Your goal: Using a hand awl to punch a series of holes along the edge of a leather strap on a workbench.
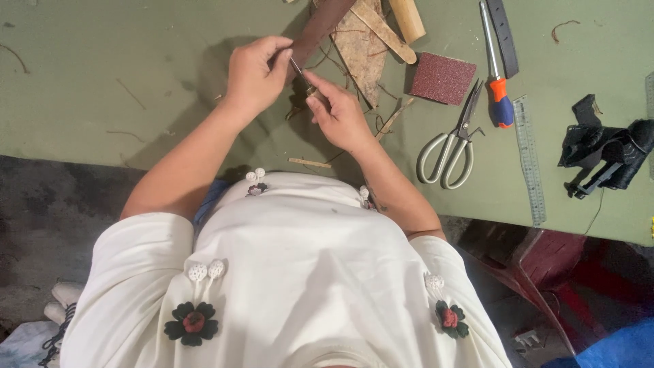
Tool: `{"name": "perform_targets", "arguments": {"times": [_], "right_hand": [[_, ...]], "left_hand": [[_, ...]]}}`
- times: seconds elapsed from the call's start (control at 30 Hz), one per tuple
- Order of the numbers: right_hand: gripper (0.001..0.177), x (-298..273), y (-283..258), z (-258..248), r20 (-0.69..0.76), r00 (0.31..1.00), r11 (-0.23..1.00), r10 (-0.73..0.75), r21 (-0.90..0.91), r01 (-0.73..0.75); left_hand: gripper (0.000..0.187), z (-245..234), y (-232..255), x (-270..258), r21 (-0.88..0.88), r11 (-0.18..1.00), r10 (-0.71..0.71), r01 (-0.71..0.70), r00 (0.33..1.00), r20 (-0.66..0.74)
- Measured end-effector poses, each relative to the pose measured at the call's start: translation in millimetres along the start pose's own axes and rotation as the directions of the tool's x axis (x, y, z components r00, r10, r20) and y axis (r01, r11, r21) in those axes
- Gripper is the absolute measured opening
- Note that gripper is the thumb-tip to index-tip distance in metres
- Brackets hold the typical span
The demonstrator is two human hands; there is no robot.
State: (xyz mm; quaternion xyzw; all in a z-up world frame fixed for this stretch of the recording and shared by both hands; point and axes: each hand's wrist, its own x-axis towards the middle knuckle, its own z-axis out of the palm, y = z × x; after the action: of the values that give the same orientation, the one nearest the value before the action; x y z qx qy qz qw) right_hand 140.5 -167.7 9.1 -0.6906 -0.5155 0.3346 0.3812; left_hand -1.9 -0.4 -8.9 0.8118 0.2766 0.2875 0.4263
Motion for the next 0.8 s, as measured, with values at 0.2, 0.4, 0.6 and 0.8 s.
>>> {"name": "perform_targets", "arguments": {"times": [0.2,0.4,0.6,0.8], "right_hand": [[0.043,2,-3,4,0.004,0.999,0.999,0.038,-0.010,-0.038],[0.041,2,-6,9,-0.031,0.999,1.000,0.010,0.002,-0.009],[0.041,-1,1,18,-0.056,0.991,0.992,0.118,0.041,-0.116],[0.042,0,13,21,-0.084,0.995,0.998,0.060,0.014,-0.059]], "left_hand": [[0.009,10,-7,-4,0.107,0.991,0.084,-0.077,0.994,-0.072],[0.010,16,-13,-9,0.199,0.971,0.148,-0.132,0.986,-0.070],[0.011,20,-17,-11,0.249,0.947,0.225,-0.203,0.972,-0.065],[0.013,24,-22,-12,0.312,0.925,0.248,-0.219,0.967,-0.058]]}}
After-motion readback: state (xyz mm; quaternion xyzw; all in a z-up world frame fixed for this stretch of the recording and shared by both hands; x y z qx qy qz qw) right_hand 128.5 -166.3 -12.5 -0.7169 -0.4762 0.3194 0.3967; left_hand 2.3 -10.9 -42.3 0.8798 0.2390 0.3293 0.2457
